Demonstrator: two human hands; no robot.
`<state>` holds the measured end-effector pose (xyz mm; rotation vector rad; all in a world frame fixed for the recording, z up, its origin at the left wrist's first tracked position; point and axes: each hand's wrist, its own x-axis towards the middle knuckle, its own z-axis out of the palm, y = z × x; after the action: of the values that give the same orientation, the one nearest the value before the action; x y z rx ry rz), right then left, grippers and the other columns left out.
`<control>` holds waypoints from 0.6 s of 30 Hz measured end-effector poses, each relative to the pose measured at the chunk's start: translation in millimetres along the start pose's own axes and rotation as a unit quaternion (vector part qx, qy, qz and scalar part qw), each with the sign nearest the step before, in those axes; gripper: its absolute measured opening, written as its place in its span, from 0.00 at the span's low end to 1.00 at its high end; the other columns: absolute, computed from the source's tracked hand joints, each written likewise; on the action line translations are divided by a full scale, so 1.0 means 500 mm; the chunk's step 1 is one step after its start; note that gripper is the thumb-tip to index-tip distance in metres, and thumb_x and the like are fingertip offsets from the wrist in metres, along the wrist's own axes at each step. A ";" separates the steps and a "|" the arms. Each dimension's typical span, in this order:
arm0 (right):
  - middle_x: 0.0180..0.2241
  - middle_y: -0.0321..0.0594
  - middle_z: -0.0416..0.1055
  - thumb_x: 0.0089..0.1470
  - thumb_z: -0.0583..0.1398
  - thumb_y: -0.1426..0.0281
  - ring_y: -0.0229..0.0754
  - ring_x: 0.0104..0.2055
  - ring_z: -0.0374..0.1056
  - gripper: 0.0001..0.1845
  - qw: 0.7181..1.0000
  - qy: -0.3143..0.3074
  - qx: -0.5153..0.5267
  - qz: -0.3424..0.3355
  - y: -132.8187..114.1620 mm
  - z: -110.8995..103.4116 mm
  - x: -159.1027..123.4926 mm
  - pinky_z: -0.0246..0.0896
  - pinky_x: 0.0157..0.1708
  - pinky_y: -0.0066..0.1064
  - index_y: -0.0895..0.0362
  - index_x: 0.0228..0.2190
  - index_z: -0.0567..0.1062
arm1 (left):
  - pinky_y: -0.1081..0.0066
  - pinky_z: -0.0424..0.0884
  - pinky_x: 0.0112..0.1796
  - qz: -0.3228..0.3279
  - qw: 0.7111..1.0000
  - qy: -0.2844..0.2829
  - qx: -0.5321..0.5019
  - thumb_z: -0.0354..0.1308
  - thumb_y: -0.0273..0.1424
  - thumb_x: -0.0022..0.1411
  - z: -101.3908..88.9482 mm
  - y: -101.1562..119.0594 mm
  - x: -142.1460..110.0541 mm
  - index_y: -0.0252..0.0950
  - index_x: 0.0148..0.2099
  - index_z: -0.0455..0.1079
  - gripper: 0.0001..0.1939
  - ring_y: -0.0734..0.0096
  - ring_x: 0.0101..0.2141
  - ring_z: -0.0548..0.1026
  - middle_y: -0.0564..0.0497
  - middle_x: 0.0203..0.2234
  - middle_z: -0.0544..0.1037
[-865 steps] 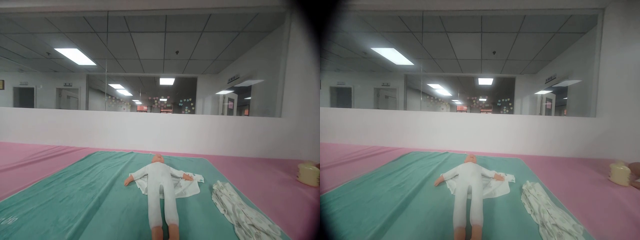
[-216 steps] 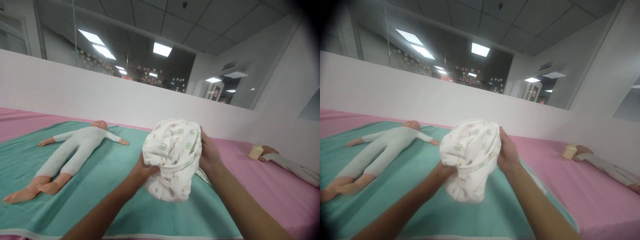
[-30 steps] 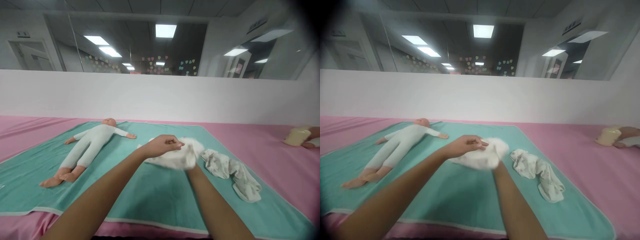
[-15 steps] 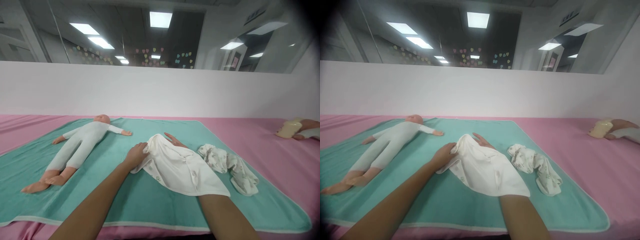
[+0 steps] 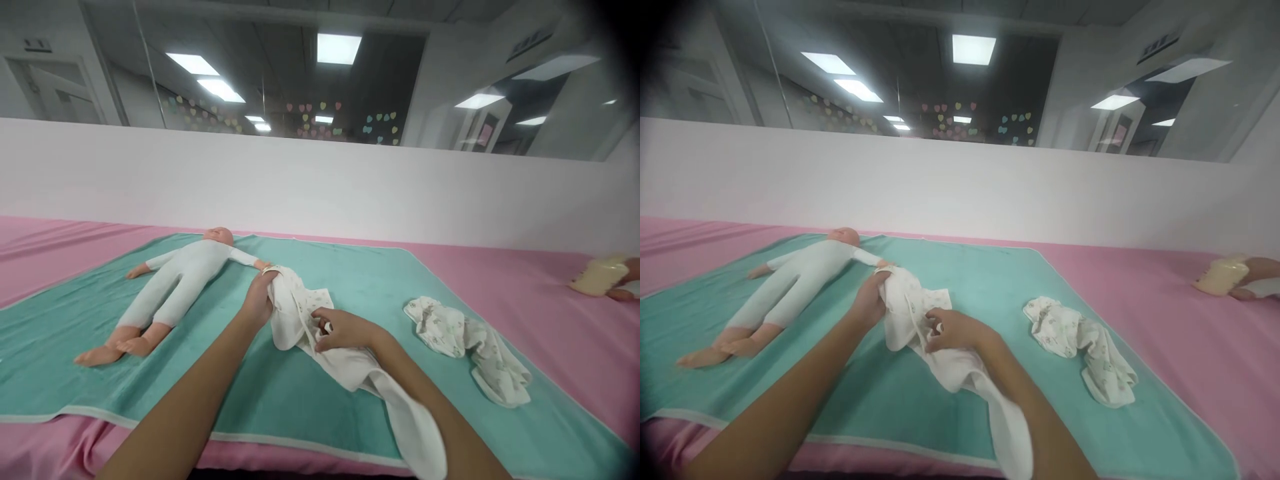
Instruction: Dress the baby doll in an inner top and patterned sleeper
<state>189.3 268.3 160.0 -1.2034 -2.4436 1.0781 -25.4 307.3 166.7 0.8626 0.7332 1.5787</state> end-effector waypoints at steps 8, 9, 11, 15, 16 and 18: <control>0.37 0.40 0.70 0.49 0.57 0.61 0.47 0.38 0.65 0.21 0.952 0.091 -0.291 -0.009 -0.042 0.018 -0.086 0.53 0.38 0.38 0.50 0.46 0.65 | 0.66 0.69 0.38 -0.021 0.993 -0.076 0.086 0.49 0.41 0.56 0.024 0.022 -0.035 0.29 0.36 0.70 0.20 0.60 0.37 0.73 0.41 0.35 0.76; 0.35 0.41 0.70 0.52 0.55 0.64 0.46 0.37 0.64 0.15 0.938 0.106 -0.331 -0.006 -0.052 0.003 -0.099 0.52 0.39 0.38 0.52 0.43 0.67 | 0.67 0.69 0.35 -0.005 0.989 -0.064 0.132 0.49 0.42 0.56 0.025 0.025 -0.038 0.29 0.32 0.69 0.19 0.63 0.33 0.73 0.43 0.29 0.75; 0.32 0.40 0.70 0.54 0.52 0.67 0.44 0.37 0.63 0.09 0.915 0.137 -0.380 -0.010 -0.077 -0.033 -0.129 0.52 0.39 0.38 0.54 0.36 0.69 | 0.71 0.68 0.30 0.044 0.973 -0.032 0.225 0.50 0.41 0.54 0.031 0.037 -0.050 0.32 0.27 0.66 0.16 0.69 0.25 0.70 0.50 0.21 0.71; 0.30 0.36 0.68 0.57 0.51 0.64 0.38 0.35 0.62 0.10 0.935 0.156 -0.316 -0.036 -0.141 -0.094 -0.201 0.54 0.35 0.30 0.55 0.30 0.69 | 0.76 0.63 0.22 0.105 0.944 0.012 0.312 0.48 0.35 0.54 0.067 0.088 -0.116 0.35 0.23 0.60 0.11 0.76 0.19 0.64 0.55 0.16 0.66; 0.30 0.35 0.68 0.57 0.50 0.64 0.37 0.34 0.61 0.11 0.938 0.162 -0.304 -0.043 -0.156 -0.102 -0.217 0.54 0.34 0.29 0.55 0.30 0.68 | 0.76 0.61 0.21 0.111 0.943 0.008 0.314 0.47 0.34 0.55 0.083 0.109 -0.142 0.35 0.23 0.60 0.11 0.76 0.18 0.63 0.55 0.16 0.65; 0.28 0.34 0.67 0.59 0.49 0.66 0.36 0.33 0.61 0.12 0.924 0.186 -0.329 -0.063 -0.184 -0.111 -0.246 0.54 0.36 0.30 0.55 0.28 0.68 | 0.77 0.59 0.18 0.126 0.939 -0.001 0.320 0.45 0.32 0.55 0.120 0.158 -0.198 0.35 0.22 0.60 0.11 0.77 0.17 0.60 0.55 0.15 0.63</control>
<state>239.5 167.6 278.3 -1.2356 -2.5787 -0.0496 -7.1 196.7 250.8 1.4785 1.2051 1.5743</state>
